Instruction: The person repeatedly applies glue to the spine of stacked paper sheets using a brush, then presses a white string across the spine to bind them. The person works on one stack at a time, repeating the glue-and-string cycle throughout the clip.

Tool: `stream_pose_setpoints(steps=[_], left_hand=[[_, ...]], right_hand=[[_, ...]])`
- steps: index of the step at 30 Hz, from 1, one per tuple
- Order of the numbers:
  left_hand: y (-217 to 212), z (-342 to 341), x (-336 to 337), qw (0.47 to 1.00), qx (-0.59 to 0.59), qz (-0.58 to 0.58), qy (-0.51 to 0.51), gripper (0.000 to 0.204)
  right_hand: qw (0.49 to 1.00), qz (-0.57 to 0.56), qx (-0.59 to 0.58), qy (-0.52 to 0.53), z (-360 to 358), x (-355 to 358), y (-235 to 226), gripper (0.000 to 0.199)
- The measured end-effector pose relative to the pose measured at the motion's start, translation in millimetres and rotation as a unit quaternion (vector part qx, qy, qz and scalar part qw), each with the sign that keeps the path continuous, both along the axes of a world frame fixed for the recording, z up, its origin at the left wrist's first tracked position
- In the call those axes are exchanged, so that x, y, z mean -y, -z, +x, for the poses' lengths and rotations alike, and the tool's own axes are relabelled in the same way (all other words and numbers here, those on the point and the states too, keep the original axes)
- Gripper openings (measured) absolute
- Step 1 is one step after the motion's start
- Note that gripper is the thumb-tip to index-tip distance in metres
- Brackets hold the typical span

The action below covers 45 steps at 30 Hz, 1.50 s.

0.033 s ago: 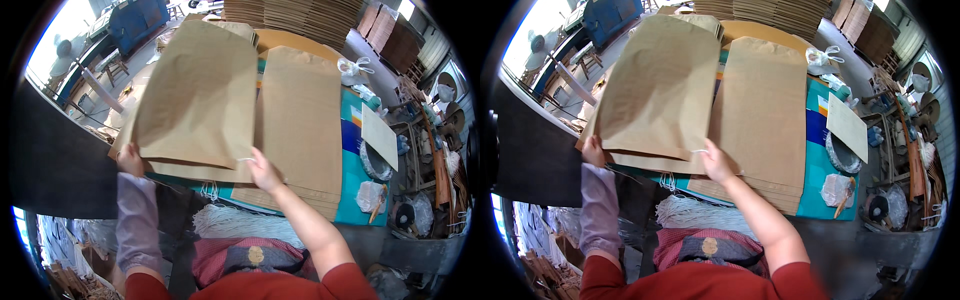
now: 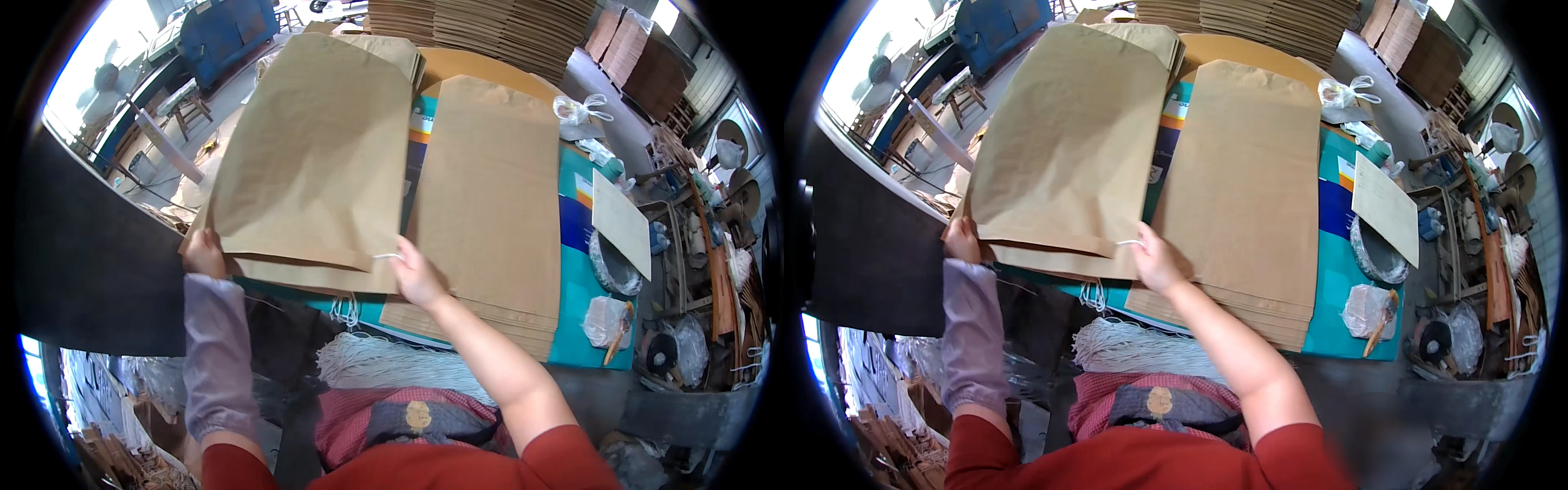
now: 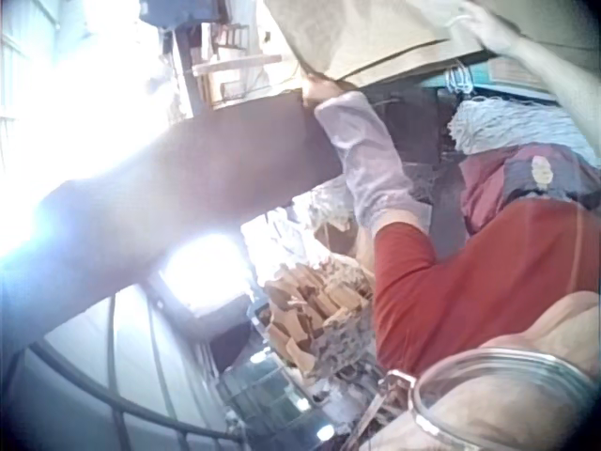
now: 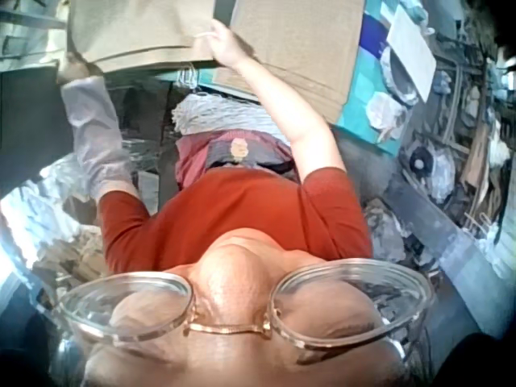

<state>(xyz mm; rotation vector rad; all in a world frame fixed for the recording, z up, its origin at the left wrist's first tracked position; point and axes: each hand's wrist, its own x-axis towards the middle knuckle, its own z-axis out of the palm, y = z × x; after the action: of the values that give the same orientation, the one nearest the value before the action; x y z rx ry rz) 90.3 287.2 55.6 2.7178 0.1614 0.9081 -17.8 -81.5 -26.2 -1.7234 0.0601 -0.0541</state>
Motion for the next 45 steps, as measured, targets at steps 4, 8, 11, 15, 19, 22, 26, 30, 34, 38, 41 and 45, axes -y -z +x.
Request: stream_pose_setpoints(steps=[4, 8, 11, 15, 19, 22, 26, 30, 34, 38, 41, 45], left_hand=[[-20.1, 36.6, -31.5, 0.957, -0.155, 0.207, -0.131, 0.014], [-8.6, 27.6, -15.7, 0.925, -0.07, 0.346, -0.139, 0.045], [-22.1, -17.1, 62.0, 0.946, 0.011, 0.325, 0.001, 0.048], [15.3, -96.2, 118.8, 0.95, -0.012, 0.157, 0.27, 0.027], [49.4, -158.1, 176.2, 0.875, -0.103, -0.018, 0.473, 0.019], [82.4, -203.7, 215.6, 0.756, -0.223, 0.03, 0.614, 0.013], [129.2, -234.4, 217.4, 0.66, -0.414, 0.191, 0.597, 0.016], [130.2, -234.0, 215.8, 0.732, -0.329, 0.099, 0.588, 0.025], [150.1, -234.8, 206.5, 0.698, -0.422, 0.173, 0.552, 0.014], [118.2, -228.8, 215.7, 0.7, -0.428, 0.143, 0.553, 0.009], [104.1, -231.2, 216.6, 0.732, -0.354, 0.132, 0.567, 0.006], [78.0, -235.7, 222.7, 0.759, -0.303, 0.131, 0.561, 0.006]], right_hand=[[0.997, 0.032, -0.064, -0.013, 38.2, -67.4, 11.0, 0.048], [0.966, 0.031, -0.207, -0.152, -14.5, -74.7, -39.0, 0.064], [0.945, -0.095, -0.032, -0.311, -100.2, -3.2, -22.6, 0.061], [0.977, -0.196, -0.034, -0.079, -177.6, 142.0, -66.6, 0.019], [0.687, -0.678, -0.141, 0.221, -265.1, 287.3, -81.4, 0.026], [0.692, -0.675, -0.207, 0.152, -309.6, 325.4, -63.6, 0.046], [0.757, -0.626, -0.06, 0.176, -307.6, 319.9, -67.3, 0.037], [0.828, -0.385, 0.025, 0.407, -276.3, 352.1, -102.1, 0.013], [0.861, -0.175, 0.068, 0.472, -209.2, 421.0, -83.8, 0.014], [0.808, -0.268, -0.023, 0.525, -191.5, 457.9, -34.5, 0.025], [0.791, -0.313, -0.034, 0.525, -191.8, 472.0, -17.1, 0.026], [0.804, -0.233, 0.015, 0.546, -183.7, 424.8, -76.7, 0.025]])
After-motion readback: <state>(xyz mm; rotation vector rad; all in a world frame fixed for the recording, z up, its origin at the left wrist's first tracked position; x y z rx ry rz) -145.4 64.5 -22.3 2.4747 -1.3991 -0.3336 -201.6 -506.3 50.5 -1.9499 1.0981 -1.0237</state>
